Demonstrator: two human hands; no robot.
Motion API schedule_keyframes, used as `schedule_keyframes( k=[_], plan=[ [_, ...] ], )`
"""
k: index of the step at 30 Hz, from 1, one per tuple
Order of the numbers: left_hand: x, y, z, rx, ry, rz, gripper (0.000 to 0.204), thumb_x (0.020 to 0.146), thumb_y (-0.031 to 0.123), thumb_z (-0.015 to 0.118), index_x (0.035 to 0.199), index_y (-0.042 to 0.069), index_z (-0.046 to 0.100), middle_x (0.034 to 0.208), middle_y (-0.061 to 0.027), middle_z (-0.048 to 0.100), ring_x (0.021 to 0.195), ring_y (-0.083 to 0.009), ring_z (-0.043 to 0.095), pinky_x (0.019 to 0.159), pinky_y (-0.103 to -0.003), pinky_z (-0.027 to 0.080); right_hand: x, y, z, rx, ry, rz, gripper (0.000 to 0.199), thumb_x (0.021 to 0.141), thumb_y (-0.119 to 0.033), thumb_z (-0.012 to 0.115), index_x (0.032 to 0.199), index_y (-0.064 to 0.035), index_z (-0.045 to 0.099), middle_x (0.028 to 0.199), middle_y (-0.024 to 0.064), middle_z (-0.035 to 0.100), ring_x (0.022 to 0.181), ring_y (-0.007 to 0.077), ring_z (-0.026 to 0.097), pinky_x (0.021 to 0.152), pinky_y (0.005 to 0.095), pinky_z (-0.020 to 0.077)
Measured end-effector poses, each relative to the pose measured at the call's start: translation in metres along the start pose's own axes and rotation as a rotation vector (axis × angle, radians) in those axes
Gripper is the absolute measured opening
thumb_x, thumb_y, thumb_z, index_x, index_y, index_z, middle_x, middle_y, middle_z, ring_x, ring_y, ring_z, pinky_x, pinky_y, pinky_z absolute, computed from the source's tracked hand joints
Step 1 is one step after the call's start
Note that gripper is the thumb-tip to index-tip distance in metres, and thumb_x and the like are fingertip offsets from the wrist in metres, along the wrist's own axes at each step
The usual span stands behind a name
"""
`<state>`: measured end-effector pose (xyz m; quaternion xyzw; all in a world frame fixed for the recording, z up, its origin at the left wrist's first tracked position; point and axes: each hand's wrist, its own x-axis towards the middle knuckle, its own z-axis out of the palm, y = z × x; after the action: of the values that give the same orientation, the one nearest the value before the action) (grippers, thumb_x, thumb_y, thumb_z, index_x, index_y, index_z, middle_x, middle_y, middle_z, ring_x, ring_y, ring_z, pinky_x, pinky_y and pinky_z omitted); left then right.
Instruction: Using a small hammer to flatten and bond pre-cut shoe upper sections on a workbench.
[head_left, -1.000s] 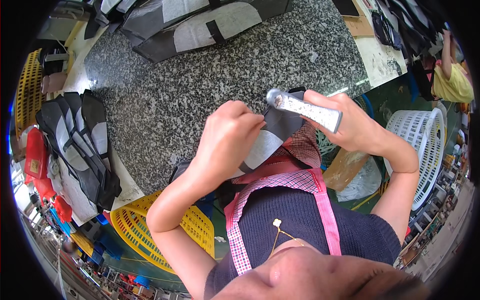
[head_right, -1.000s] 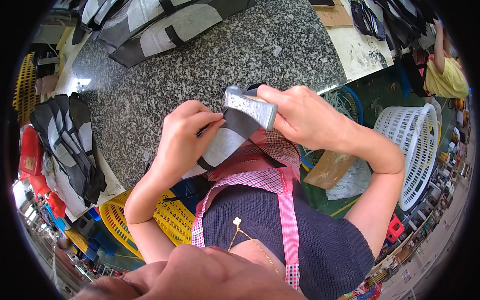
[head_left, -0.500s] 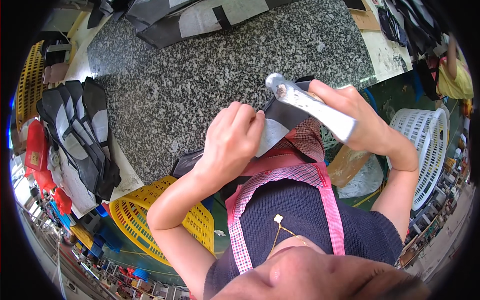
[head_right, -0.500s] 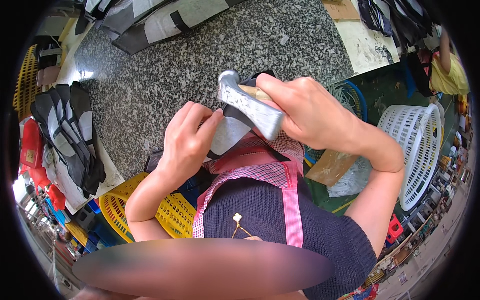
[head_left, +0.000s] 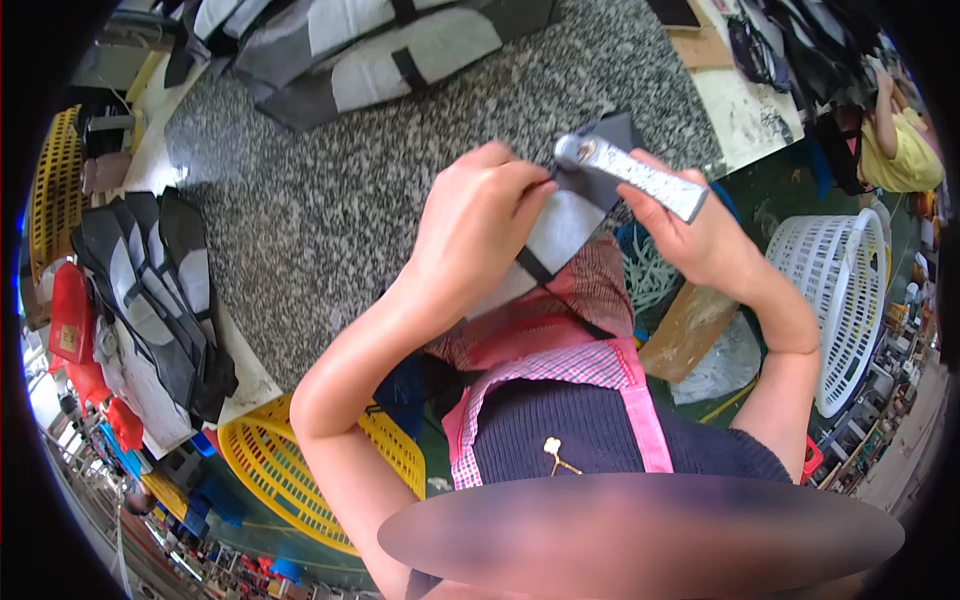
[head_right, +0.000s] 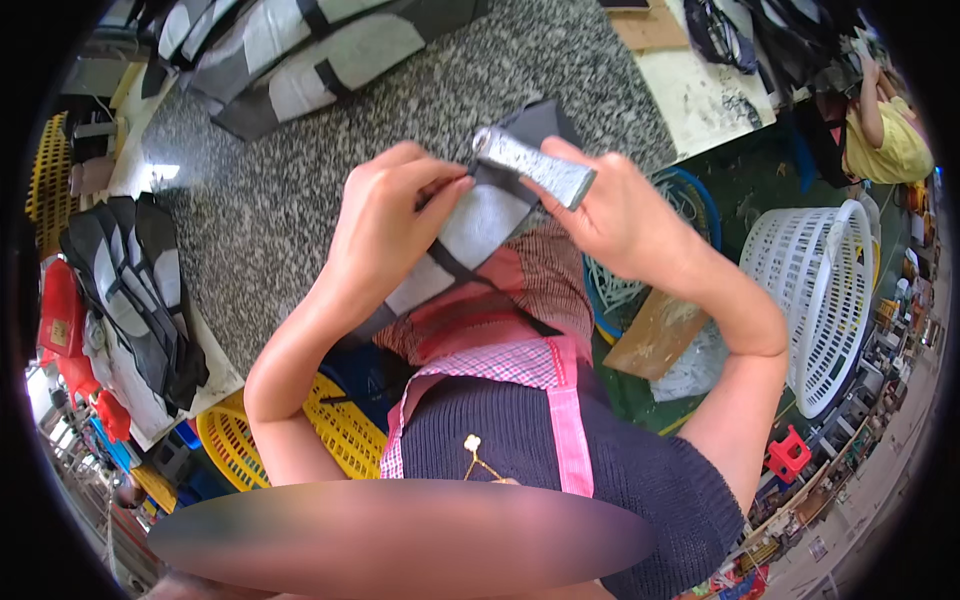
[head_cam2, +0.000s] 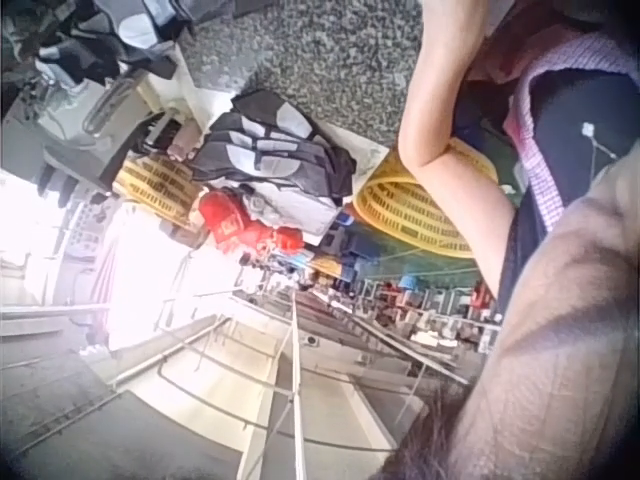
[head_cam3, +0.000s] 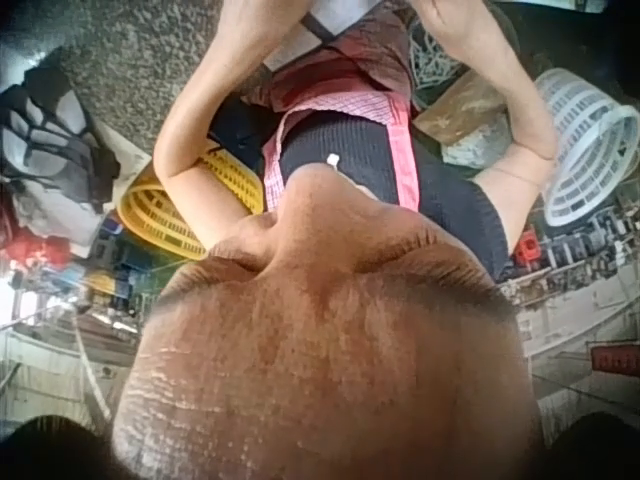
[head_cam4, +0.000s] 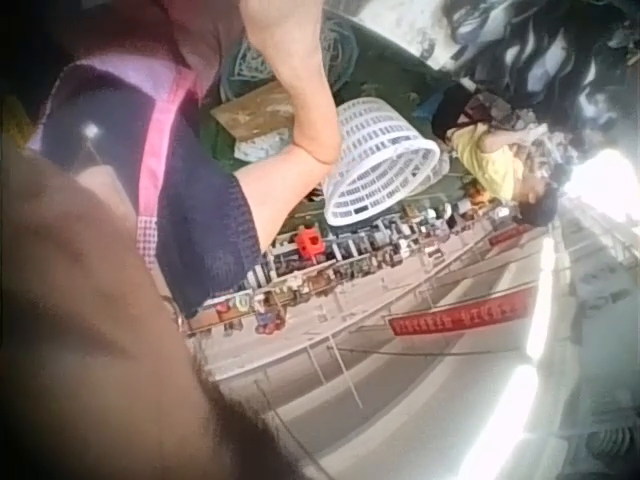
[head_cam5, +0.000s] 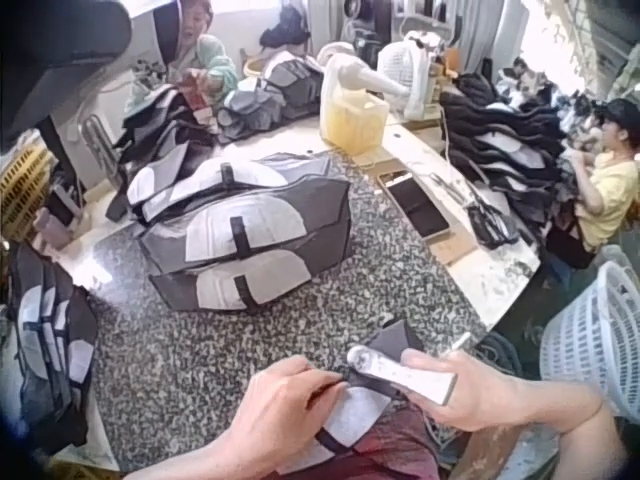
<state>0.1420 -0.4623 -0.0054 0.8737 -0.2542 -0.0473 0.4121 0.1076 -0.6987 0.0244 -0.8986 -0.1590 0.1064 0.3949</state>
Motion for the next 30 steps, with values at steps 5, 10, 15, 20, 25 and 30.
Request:
schedule_keyframes(
  k=[5, 10, 15, 20, 25, 30],
  plan=[
    [-0.014, 0.000, -0.011, -0.161, -0.072, -0.207, 0.016, 0.080, 0.007, 0.077, 0.093, -0.002, 0.075, 0.079, -0.0139, 0.065, 0.071, -0.0270, 0.065, 0.066, -0.036, 0.053, 0.003, -0.001, -0.012, 0.031, -0.148, 0.188, 0.033, 0.102, -0.025, 0.057, 0.119, 0.0027, 0.064, 0.104, 0.0247, 0.068, 0.077, 0.0342, 0.063, 0.077, 0.0394, 0.0503],
    [-0.028, 0.006, 0.000, 0.241, 0.006, 0.152, 0.024, 0.079, -0.002, 0.072, 0.103, -0.002, 0.071, 0.083, -0.0113, 0.059, 0.077, -0.0284, 0.059, 0.065, -0.037, 0.050, 0.001, -0.017, -0.027, 0.009, 0.004, -0.182, 0.014, 0.093, -0.011, 0.055, 0.101, 0.0009, 0.054, 0.076, 0.0231, 0.060, 0.073, 0.0453, 0.063, 0.059, 0.0456, 0.0488],
    [-0.024, 0.015, 0.000, 0.455, -0.080, 0.297, 0.029, 0.070, 0.003, 0.063, 0.095, -0.012, 0.063, 0.085, -0.0116, 0.051, 0.083, -0.0240, 0.055, 0.067, -0.033, 0.051, 0.001, 0.001, -0.012, 0.142, -0.163, 0.058, 0.018, 0.095, -0.008, 0.061, 0.108, 0.0036, 0.056, 0.067, 0.0175, 0.057, 0.055, 0.0306, 0.058, 0.054, 0.0359, 0.0440],
    [-0.026, 0.004, -0.003, 0.382, -0.012, 0.297, 0.021, 0.079, 0.007, 0.067, 0.095, -0.005, 0.069, 0.083, -0.0079, 0.056, 0.079, -0.0230, 0.059, 0.066, -0.032, 0.051, -0.002, -0.016, -0.008, 0.154, -0.162, 0.037, 0.014, 0.093, -0.010, 0.057, 0.103, -0.0004, 0.055, 0.072, 0.0223, 0.062, 0.073, 0.0452, 0.064, 0.059, 0.0463, 0.0502],
    [-0.037, -0.003, -0.029, -0.201, -0.100, -0.234, 0.017, 0.082, -0.002, 0.071, 0.099, -0.001, 0.074, 0.086, -0.0145, 0.066, 0.079, -0.0302, 0.068, 0.071, -0.036, 0.055, 0.005, -0.007, -0.002, 0.006, -0.144, -0.005, 0.014, 0.094, -0.010, 0.053, 0.103, 0.0001, 0.056, 0.073, 0.0238, 0.060, 0.073, 0.0437, 0.064, 0.059, 0.0475, 0.0495],
    [-0.053, 0.002, -0.018, 0.148, -0.038, 0.100, 0.029, 0.075, -0.002, 0.066, 0.104, -0.004, 0.069, 0.091, -0.0128, 0.058, 0.085, -0.0288, 0.060, 0.072, -0.039, 0.053, 0.005, -0.026, -0.013, 0.041, -0.096, -0.065, 0.016, 0.094, -0.009, 0.054, 0.107, 0.0006, 0.054, 0.075, 0.0233, 0.060, 0.073, 0.0431, 0.065, 0.059, 0.0433, 0.0507]
  ],
)
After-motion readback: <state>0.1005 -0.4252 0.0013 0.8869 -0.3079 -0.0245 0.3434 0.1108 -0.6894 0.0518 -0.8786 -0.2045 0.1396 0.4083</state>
